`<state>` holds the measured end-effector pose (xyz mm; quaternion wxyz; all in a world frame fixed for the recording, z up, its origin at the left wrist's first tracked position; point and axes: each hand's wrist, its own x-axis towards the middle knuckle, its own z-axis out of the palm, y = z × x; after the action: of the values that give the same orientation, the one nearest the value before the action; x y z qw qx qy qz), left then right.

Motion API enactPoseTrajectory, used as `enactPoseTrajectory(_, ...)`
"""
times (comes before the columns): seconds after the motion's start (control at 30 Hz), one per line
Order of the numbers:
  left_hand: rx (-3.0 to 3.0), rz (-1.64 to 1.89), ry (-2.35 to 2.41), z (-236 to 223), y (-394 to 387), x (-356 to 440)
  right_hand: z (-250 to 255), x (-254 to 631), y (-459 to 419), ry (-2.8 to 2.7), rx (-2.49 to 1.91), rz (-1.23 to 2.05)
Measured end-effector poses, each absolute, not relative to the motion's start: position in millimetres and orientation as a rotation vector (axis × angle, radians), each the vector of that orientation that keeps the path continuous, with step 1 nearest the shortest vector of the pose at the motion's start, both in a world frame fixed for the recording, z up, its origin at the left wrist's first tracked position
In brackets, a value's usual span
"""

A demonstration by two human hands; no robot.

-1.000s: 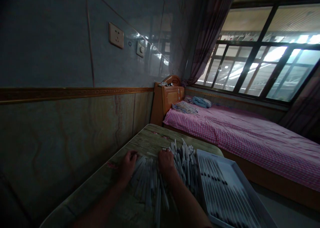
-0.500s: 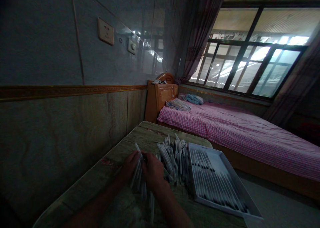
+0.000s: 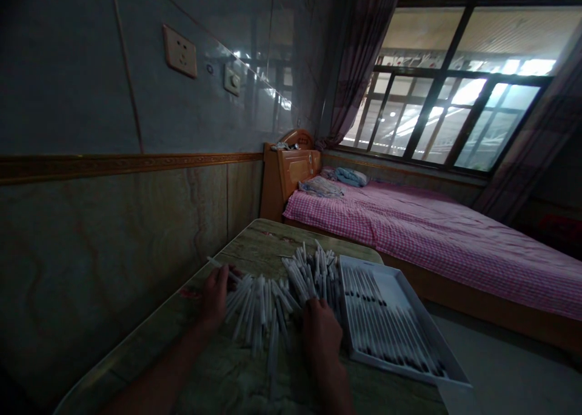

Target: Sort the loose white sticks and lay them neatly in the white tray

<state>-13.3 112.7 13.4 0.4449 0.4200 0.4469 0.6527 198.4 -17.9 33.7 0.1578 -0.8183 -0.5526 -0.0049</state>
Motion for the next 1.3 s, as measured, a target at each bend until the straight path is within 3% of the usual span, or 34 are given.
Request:
enactPoseTrajectory(0.4,1.047,1.583,1.123,10.6,113.4,-13.2,24.1,192.5,-11.6,-1.665,-2.411,-0.048)
enactPoseTrajectory(0.67,0.828,1.456,0.848,12.4,104.8,-1.4,17.4,190.9,-14.5,-1.580,-2.408,-0.151)
enactPoseTrajectory(1.0,0.468,1.257,0.678,22.4,84.9,12.1,9.7,174.5,-18.8,-1.712,-1.715,-0.232)
enactPoseTrajectory(1.3,0.443,1.229,0.676,26.7,78.9,15.4,21.8,164.4,-24.3,-1.772,-1.790,-0.053)
